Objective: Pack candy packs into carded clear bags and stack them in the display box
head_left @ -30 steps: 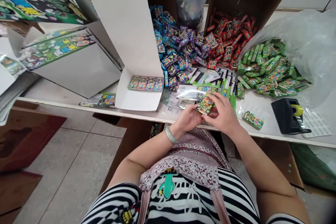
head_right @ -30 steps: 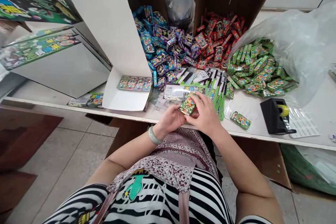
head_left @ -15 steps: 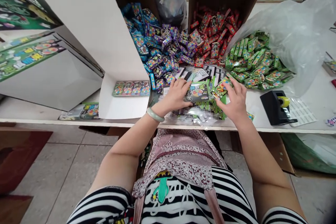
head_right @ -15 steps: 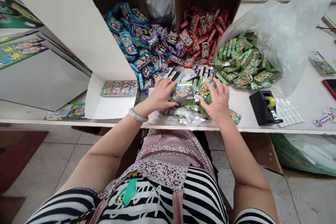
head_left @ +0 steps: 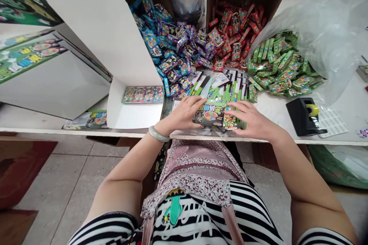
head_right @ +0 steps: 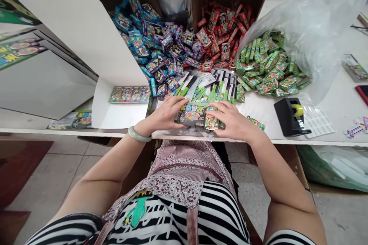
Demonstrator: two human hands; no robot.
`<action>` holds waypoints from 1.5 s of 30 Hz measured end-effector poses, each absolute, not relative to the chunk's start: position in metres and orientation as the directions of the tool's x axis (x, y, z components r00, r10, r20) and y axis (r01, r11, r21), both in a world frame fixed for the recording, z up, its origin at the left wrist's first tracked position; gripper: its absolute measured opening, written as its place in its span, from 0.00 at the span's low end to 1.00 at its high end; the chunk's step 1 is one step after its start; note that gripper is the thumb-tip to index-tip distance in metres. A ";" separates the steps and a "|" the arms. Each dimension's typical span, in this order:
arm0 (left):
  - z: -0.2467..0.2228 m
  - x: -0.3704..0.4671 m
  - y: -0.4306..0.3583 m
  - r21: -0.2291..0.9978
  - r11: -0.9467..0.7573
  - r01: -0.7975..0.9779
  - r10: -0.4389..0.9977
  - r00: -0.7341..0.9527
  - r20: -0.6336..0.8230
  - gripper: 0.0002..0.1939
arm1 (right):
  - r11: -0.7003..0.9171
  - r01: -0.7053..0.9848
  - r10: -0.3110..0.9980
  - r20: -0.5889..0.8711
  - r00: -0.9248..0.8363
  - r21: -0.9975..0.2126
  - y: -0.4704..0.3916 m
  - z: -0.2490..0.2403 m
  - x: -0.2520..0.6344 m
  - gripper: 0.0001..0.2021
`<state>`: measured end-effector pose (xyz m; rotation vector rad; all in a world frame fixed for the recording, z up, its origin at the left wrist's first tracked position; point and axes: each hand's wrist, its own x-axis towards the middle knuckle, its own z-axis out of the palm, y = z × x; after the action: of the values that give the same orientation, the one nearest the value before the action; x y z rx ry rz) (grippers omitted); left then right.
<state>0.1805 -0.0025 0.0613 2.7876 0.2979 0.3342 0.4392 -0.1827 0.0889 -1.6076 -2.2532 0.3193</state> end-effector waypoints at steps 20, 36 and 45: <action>0.059 0.174 -0.010 0.418 -0.854 0.310 0.458 0.829 0.322 0.50 | 0.184 0.723 0.975 0.215 -0.050 -0.666 -0.143 0.081 0.433 0.21; 0.063 0.155 0.000 0.468 -0.804 0.366 0.548 0.761 0.348 0.52 | -0.133 0.926 0.933 0.270 0.237 -0.354 0.048 0.070 0.511 0.17; 0.061 0.156 0.004 0.468 -0.787 0.403 0.578 0.747 0.329 0.48 | -0.035 -0.031 0.848 -0.046 0.528 -0.999 -0.078 0.056 0.496 0.29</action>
<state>0.1556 0.0044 0.0609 2.5781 0.7535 0.6590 0.4963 -0.0781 0.0555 -1.4382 -0.7557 0.8277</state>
